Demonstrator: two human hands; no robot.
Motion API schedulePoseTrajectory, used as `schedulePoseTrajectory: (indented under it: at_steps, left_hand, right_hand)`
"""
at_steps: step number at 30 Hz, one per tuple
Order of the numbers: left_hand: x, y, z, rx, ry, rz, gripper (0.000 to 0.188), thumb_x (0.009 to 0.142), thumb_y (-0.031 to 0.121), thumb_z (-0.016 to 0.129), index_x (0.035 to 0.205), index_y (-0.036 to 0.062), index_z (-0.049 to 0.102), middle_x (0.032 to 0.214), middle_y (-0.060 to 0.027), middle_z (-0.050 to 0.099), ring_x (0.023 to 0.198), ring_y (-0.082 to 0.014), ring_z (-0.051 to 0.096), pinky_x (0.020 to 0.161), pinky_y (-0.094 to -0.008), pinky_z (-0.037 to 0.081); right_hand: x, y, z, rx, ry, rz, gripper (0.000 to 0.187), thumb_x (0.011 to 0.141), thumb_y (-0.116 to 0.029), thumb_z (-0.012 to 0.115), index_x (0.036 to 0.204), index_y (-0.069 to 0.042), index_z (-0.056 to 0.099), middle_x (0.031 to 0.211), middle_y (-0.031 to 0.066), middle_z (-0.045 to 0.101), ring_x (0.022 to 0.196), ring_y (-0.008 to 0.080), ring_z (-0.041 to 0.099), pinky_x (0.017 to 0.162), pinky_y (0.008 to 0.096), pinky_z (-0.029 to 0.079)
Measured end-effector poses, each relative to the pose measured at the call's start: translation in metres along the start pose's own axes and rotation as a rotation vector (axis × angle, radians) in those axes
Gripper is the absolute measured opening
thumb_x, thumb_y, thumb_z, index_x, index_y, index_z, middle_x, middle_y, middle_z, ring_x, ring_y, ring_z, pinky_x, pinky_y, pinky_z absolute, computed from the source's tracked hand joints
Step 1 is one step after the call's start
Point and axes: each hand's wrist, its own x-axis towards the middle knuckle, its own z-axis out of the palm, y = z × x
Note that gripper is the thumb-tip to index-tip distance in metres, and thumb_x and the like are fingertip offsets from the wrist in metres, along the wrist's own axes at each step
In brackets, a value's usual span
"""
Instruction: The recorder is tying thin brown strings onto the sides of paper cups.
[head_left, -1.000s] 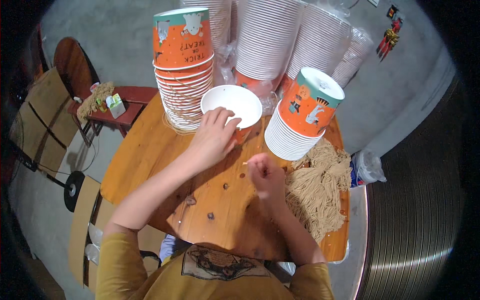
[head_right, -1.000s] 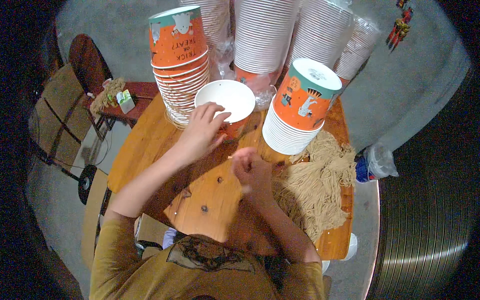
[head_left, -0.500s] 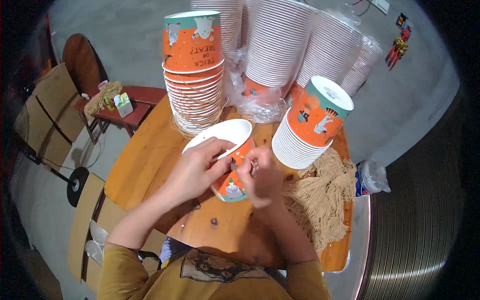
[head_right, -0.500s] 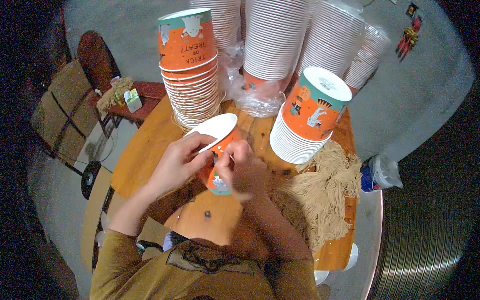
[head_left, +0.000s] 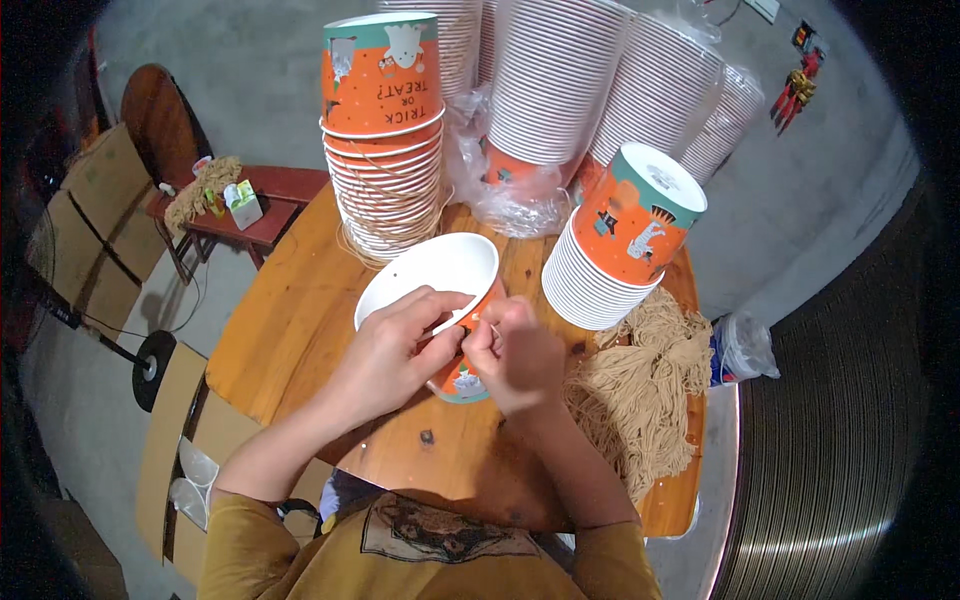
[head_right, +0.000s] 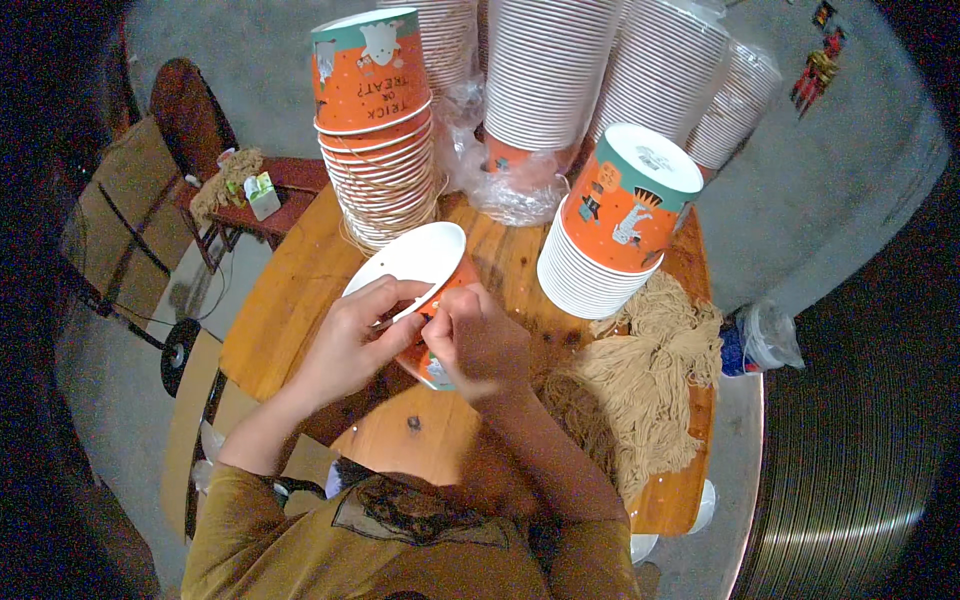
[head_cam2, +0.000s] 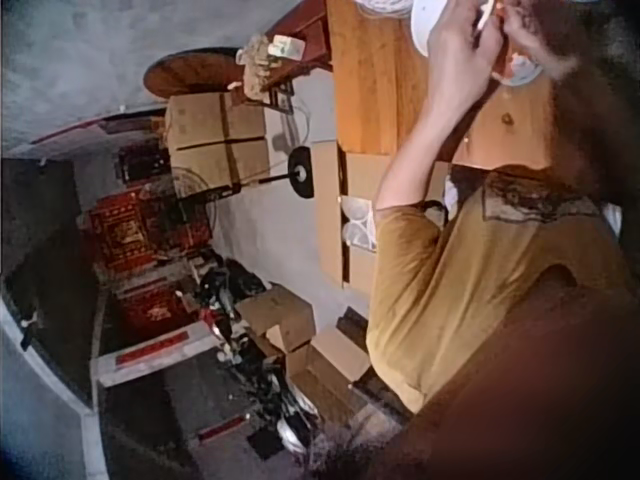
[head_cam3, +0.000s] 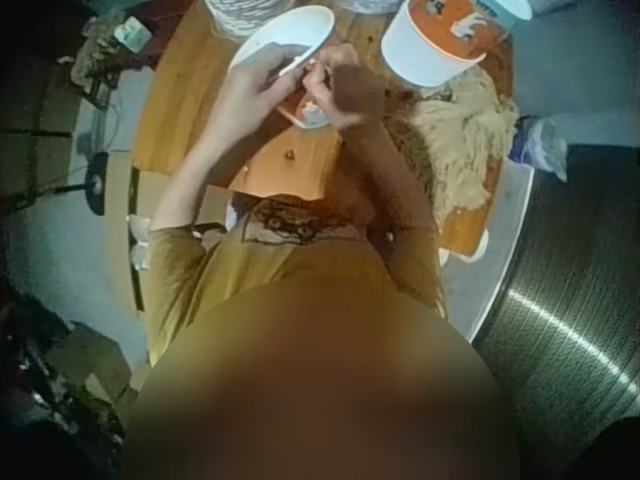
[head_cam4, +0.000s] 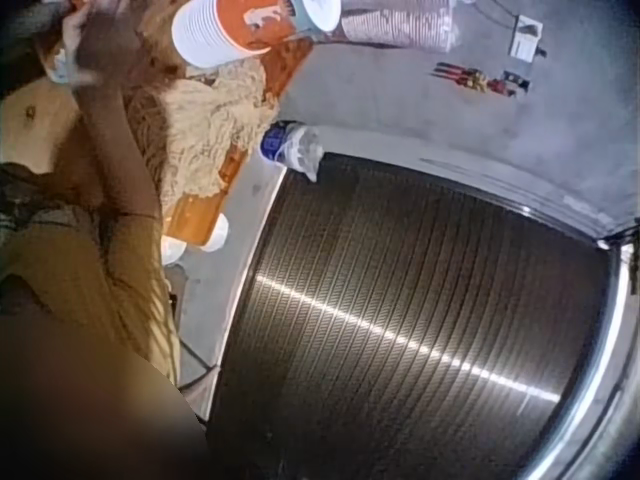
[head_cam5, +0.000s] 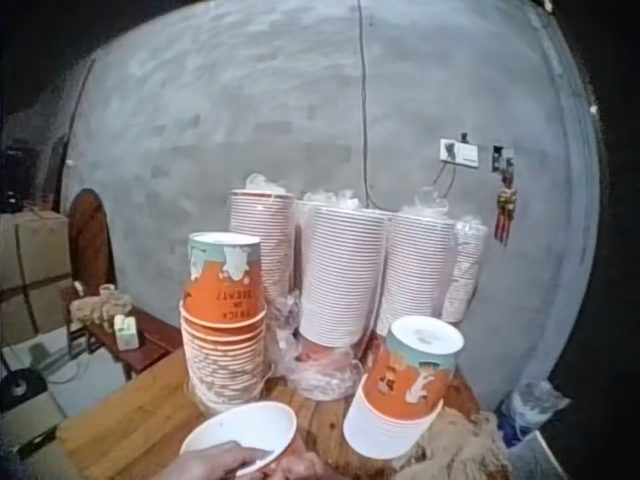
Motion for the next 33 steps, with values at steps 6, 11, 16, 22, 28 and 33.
schedulePoseTrajectory:
  at_steps: [6, 11, 16, 22, 28, 33]
  left_hand:
    - [-0.0012, 0.0020, -0.0012, 0.019, -0.064, -0.049, 0.024, 0.088, 0.008, 0.057, 0.111, 0.0006, 0.059, 0.095, -0.0101, 0.062, 0.084, -0.0196, 0.063, 0.072, -0.0310, 0.052]
    - [-0.0029, 0.0031, 0.0018, 0.000, -0.024, -0.002, 0.024, 0.088, 0.008, 0.057, 0.110, 0.0002, 0.060, 0.090, -0.0129, 0.061, 0.074, -0.0235, 0.063, 0.065, -0.0326, 0.050]
    - [-0.0031, 0.0044, 0.0024, 0.008, -0.027, -0.001, 0.024, 0.088, 0.008, 0.056, 0.110, 0.0004, 0.060, 0.090, -0.0131, 0.061, 0.074, -0.0241, 0.063, 0.066, -0.0329, 0.050]
    - [-0.0036, -0.0006, 0.0019, -0.027, -0.037, -0.005, 0.025, 0.087, 0.009, 0.057, 0.110, -0.0001, 0.059, 0.091, -0.0121, 0.061, 0.075, -0.0221, 0.062, 0.068, -0.0322, 0.049]
    - [0.0007, 0.0027, -0.0044, -0.134, -0.107, -0.132, 0.027, 0.088, 0.011, 0.058, 0.112, 0.0002, 0.059, 0.096, -0.0087, 0.064, 0.076, -0.0132, 0.060, 0.068, -0.0287, 0.049]
    - [0.0016, 0.0040, -0.0066, -0.126, -0.186, -0.228, 0.028, 0.093, 0.016, 0.052, 0.115, 0.0007, 0.058, 0.096, -0.0063, 0.063, 0.080, -0.0116, 0.059, 0.071, -0.0271, 0.050]
  right_hand:
    - [-0.0010, -0.0011, -0.0017, 0.000, 0.024, -0.042, 0.021, 0.079, -0.003, 0.063, 0.092, -0.006, 0.047, 0.075, 0.0094, 0.054, 0.055, 0.0250, 0.059, 0.051, 0.0353, 0.047]
    - [-0.0055, 0.0009, -0.0023, 0.039, 0.022, 0.000, 0.031, 0.076, -0.006, 0.065, 0.097, -0.011, 0.042, 0.077, 0.0099, 0.053, 0.061, 0.0323, 0.059, 0.050, 0.0417, 0.047]
    - [-0.0062, -0.0015, -0.0049, -0.021, -0.009, 0.010, 0.031, 0.077, -0.007, 0.065, 0.097, -0.011, 0.042, 0.078, 0.0100, 0.053, 0.062, 0.0327, 0.059, 0.049, 0.0420, 0.048]
    - [-0.0061, -0.0027, -0.0053, -0.113, -0.020, -0.034, 0.023, 0.078, -0.006, 0.065, 0.092, -0.008, 0.047, 0.075, 0.0096, 0.054, 0.057, 0.0277, 0.057, 0.051, 0.0388, 0.046]
    - [-0.0073, 0.0006, -0.0040, -0.141, 0.059, -0.128, 0.026, 0.074, -0.001, 0.068, 0.090, -0.007, 0.048, 0.073, 0.0081, 0.054, 0.056, 0.0261, 0.057, 0.048, 0.0365, 0.045]
    - [-0.0055, -0.0018, -0.0074, -0.128, 0.076, -0.151, 0.031, 0.072, 0.003, 0.068, 0.093, -0.007, 0.048, 0.072, 0.0087, 0.054, 0.058, 0.0269, 0.058, 0.048, 0.0369, 0.045]
